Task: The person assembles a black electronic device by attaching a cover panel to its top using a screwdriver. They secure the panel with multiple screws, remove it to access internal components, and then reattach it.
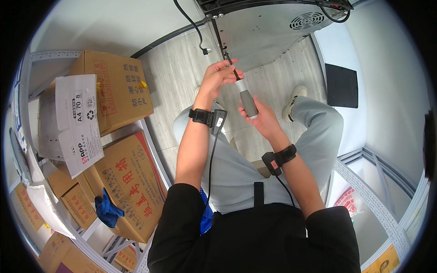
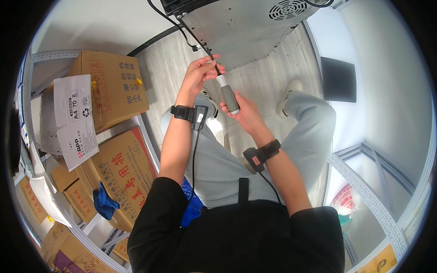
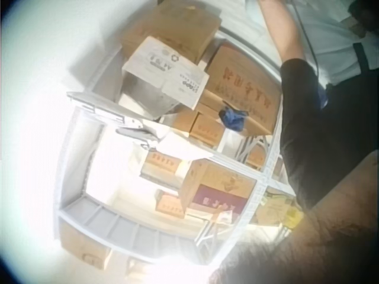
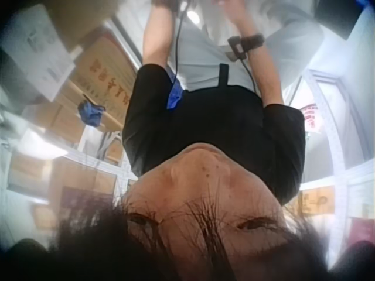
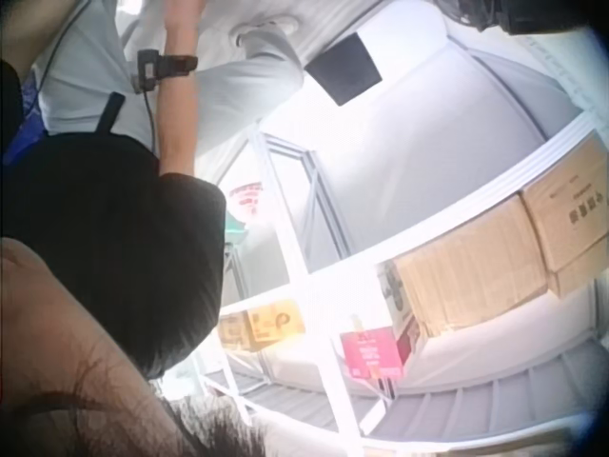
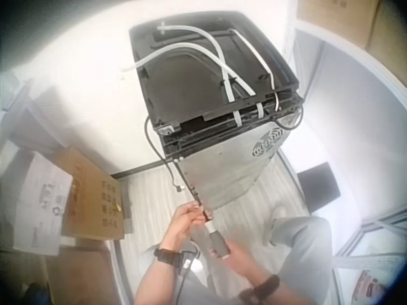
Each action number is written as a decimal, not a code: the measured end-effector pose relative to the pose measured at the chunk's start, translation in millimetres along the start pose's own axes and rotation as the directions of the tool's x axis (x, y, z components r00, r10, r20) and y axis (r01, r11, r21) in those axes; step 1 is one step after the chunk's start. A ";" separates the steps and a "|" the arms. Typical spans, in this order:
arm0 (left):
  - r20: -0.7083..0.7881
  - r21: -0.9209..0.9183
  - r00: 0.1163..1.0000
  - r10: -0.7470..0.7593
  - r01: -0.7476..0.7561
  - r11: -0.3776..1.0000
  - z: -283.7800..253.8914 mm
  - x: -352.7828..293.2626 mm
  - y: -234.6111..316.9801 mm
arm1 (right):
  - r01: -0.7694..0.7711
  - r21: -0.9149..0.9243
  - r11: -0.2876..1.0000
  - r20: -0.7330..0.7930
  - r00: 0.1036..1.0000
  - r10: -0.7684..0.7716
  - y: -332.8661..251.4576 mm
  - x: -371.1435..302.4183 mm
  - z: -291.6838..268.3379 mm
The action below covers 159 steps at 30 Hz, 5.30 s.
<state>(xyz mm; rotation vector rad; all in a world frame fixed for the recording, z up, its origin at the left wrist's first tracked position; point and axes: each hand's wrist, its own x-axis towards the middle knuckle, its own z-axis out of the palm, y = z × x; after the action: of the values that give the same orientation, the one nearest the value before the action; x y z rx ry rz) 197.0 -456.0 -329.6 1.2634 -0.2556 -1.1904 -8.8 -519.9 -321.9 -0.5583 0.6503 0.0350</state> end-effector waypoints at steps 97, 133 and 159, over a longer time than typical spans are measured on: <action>-0.165 0.719 0.949 -0.269 0.303 0.626 34.8 62.0 -121.2 | 0.267 -0.131 0.955 -0.614 0.734 -0.290 4.1 -38.4 -107.5; -0.415 -0.125 0.908 -0.052 -0.001 0.992 -20.8 48.3 -56.4 | -0.030 -0.248 0.968 -0.342 0.938 -0.059 31.0 49.4 -32.9; -0.408 -0.022 0.904 -0.130 0.133 0.991 -13.6 47.1 -56.5 | 0.209 -0.663 0.719 -0.359 0.753 -0.551 59.0 74.5 -31.4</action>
<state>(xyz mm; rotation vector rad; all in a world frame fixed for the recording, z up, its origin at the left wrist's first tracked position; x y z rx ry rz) 196.4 -476.3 -401.6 1.5213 0.1381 -1.0071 21.2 -495.8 -414.2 -1.3506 1.0692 -0.3619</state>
